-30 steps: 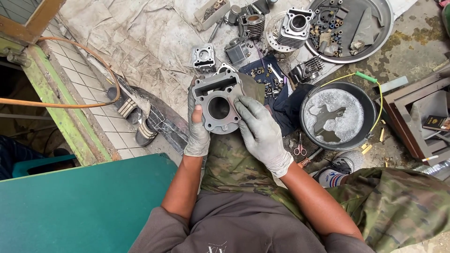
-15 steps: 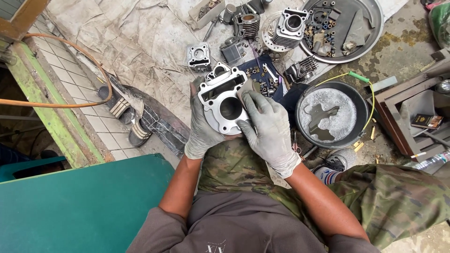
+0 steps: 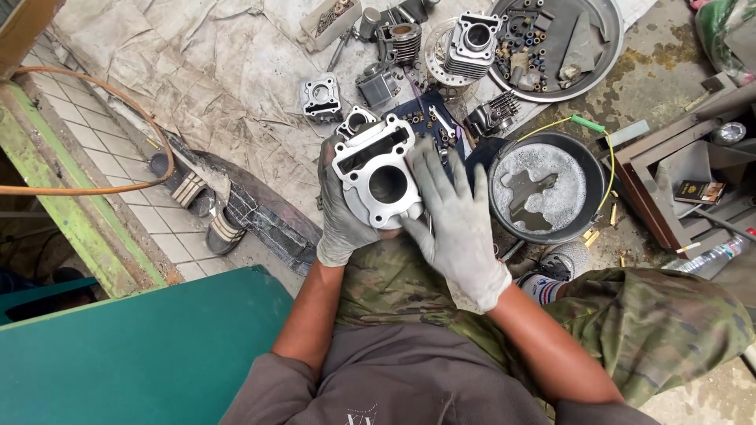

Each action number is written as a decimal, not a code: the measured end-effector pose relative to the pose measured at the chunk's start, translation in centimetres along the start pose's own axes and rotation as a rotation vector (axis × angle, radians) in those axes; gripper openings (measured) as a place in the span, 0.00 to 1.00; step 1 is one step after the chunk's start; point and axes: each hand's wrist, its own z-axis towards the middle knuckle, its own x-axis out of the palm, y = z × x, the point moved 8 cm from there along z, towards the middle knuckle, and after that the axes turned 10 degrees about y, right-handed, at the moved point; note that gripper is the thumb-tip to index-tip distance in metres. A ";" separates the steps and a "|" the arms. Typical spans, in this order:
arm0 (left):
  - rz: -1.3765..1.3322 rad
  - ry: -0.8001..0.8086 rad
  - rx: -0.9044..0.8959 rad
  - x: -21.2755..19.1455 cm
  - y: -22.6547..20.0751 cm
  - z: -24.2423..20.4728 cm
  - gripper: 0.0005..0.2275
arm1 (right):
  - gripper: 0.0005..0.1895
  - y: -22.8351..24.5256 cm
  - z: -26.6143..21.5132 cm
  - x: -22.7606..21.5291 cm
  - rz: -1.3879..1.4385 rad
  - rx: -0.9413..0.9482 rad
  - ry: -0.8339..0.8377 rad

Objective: The person sits on the floor and scrubs a metallic engine cylinder head with a small abrasive block. They hold the part in their lap and rub the surface repeatedly to clean it.

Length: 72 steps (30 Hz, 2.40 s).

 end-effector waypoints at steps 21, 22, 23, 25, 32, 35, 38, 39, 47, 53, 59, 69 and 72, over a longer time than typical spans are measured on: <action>0.481 0.063 -0.533 -3.5 -3.8 6.7 0.25 | 0.45 -1.6 1.4 1.3 0.110 -0.052 0.049; 0.582 0.162 -0.578 -2.9 -3.8 7.1 0.24 | 0.44 -1.6 1.4 1.3 0.109 -0.063 0.047; 0.682 0.262 -0.629 -2.3 -3.8 7.4 0.23 | 0.44 -1.5 1.3 1.3 0.111 -0.074 0.050; 0.737 0.269 -0.634 -1.2 -2.8 7.4 0.19 | 0.43 -1.4 1.2 1.2 0.115 -0.081 0.039; 0.548 -0.021 -0.614 -3.4 2.0 4.0 0.13 | 0.41 -1.4 1.2 0.1 0.390 -0.140 -0.093; 0.277 -0.184 -0.415 -2.6 0.3 2.5 0.14 | 0.35 -1.1 1.2 -1.2 0.386 -0.210 -0.181; 0.227 -0.294 -0.296 -2.2 2.5 0.4 0.13 | 0.31 -1.3 0.7 -2.0 0.293 -0.207 -0.167; 0.226 -0.297 -0.297 -1.9 2.4 0.3 0.13 | 0.31 -1.2 0.5 -2.2 0.293 -0.209 -0.164; 0.243 -0.411 -0.268 -2.6 2.2 0.1 0.13 | 0.34 2.1 -3.1 0.9 -0.091 -0.162 -0.012; 0.377 -0.430 -0.295 -1.5 -0.3 -0.3 0.12 | 0.42 -1.6 -0.6 -0.9 -0.084 -0.017 0.016; 0.444 -0.437 -0.254 -0.8 -2.1 -0.1 0.11 | 0.42 -0.2 -3.2 1.5 -0.106 -0.014 0.125; 0.481 -0.475 -0.280 -1.7 -0.8 -1.1 0.12 | 0.41 2.0 -3.5 1.0 -0.080 -0.103 0.091; 0.531 -0.456 -0.294 -1.4 -0.9 -1.0 0.12 | 0.38 0.6 -1.9 0.2 -0.140 -0.091 0.136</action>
